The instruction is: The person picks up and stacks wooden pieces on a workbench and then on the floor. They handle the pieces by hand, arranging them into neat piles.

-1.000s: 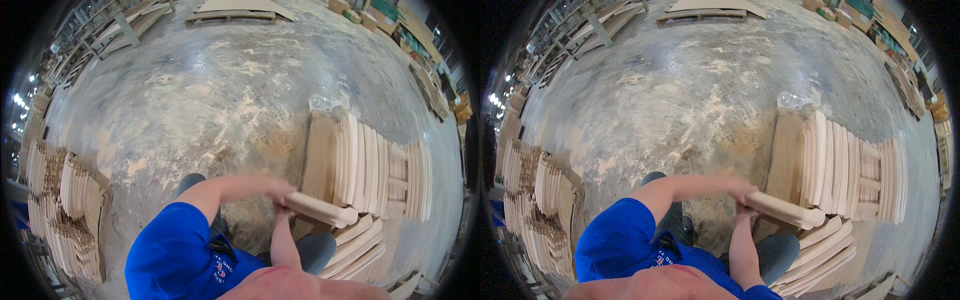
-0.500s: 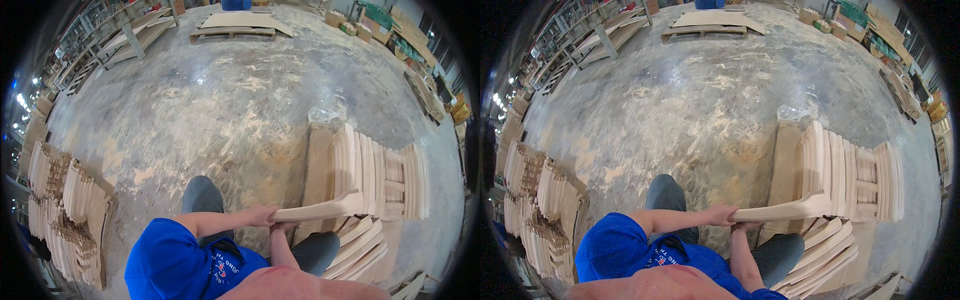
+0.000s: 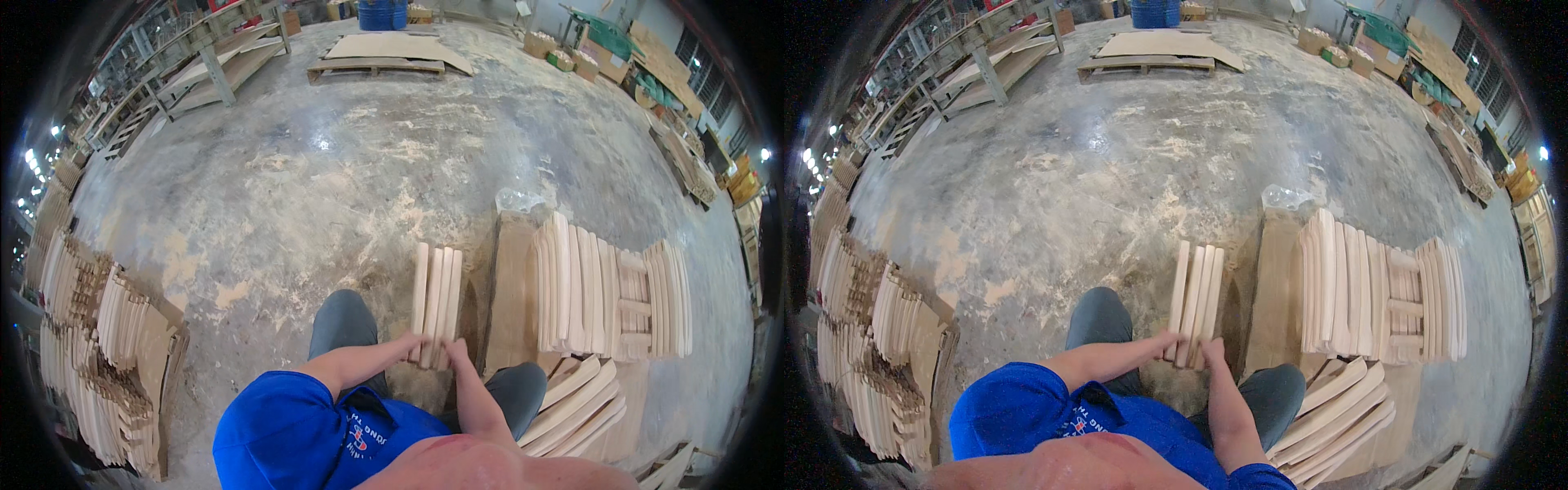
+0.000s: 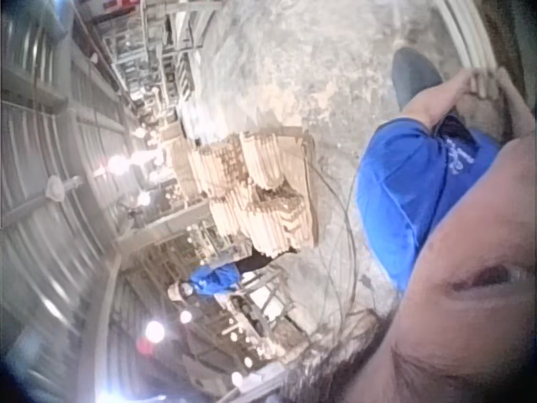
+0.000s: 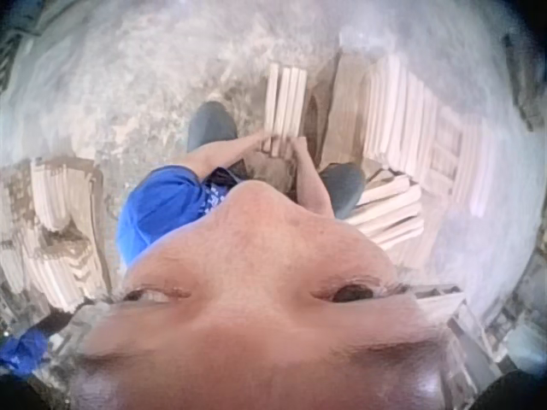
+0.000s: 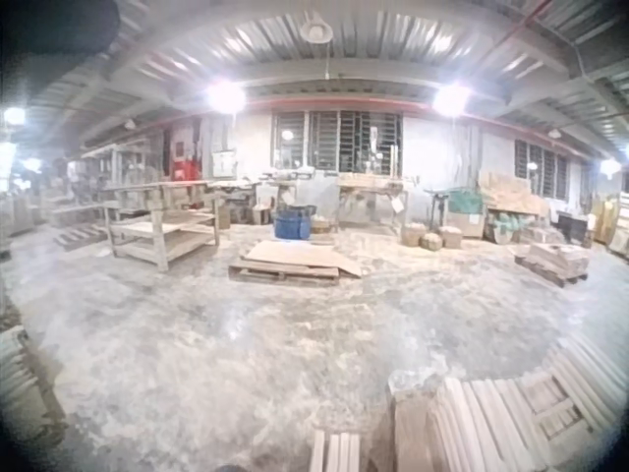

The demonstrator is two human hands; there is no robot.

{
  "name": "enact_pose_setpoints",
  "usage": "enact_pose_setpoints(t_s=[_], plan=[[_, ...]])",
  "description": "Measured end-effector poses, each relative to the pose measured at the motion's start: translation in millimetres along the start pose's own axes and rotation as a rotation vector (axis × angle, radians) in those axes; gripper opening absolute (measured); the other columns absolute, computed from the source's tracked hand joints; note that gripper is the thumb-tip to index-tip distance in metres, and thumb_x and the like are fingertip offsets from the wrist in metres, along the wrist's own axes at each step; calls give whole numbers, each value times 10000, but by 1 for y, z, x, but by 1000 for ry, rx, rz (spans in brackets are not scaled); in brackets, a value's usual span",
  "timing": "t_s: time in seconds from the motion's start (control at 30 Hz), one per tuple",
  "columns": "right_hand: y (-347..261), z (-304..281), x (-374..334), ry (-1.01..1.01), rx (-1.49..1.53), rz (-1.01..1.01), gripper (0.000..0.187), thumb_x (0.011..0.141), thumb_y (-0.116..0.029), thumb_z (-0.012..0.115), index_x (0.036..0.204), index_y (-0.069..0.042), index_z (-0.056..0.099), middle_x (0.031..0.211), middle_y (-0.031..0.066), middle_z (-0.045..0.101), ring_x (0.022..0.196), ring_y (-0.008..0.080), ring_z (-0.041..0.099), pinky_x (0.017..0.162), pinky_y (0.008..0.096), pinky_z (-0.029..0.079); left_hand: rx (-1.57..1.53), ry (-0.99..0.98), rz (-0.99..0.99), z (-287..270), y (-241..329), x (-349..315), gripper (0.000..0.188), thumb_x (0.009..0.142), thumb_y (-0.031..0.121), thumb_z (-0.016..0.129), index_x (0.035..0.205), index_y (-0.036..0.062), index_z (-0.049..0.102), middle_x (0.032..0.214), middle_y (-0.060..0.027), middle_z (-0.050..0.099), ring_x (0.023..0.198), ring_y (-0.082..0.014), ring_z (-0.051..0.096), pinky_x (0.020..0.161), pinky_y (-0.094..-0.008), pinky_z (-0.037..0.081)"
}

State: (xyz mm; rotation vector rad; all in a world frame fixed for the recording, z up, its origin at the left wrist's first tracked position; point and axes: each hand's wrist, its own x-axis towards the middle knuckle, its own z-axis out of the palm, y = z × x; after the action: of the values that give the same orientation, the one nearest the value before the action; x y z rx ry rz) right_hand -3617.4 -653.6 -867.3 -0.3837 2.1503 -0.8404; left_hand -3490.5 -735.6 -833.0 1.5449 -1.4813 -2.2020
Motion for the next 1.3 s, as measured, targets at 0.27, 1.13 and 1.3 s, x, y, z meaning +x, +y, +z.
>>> enact_pose_setpoints(t_s=[0.27,1.13,1.3], plan=[[-23,34,-1,-681,623,475,422,796,-445,571,1005,-79,584,928,121,633,782,250,629,714,419,522,-126,-5,-501,-53,-25,14,308,767,290,673,988,91,593,866,-94,615,744,-225,619,597,-395,536],[-28,-4,-1,-385,313,8,540,696,-93,642,1174,56,438,1028,164,582,913,221,594,753,344,486,-511,-176,-272,-37,-24,23,430,817,207,630,1157,-12,484,1017,-130,602,905,-255,622,753,-434,538],[-30,0,-12,-585,730,100,514,727,-16,607,1209,36,435,1038,145,582,915,214,594,735,337,508,-615,-201,-315,-47,-25,23,443,847,270,586,1192,16,474,1049,-122,600,916,-240,620,754,-442,533]])
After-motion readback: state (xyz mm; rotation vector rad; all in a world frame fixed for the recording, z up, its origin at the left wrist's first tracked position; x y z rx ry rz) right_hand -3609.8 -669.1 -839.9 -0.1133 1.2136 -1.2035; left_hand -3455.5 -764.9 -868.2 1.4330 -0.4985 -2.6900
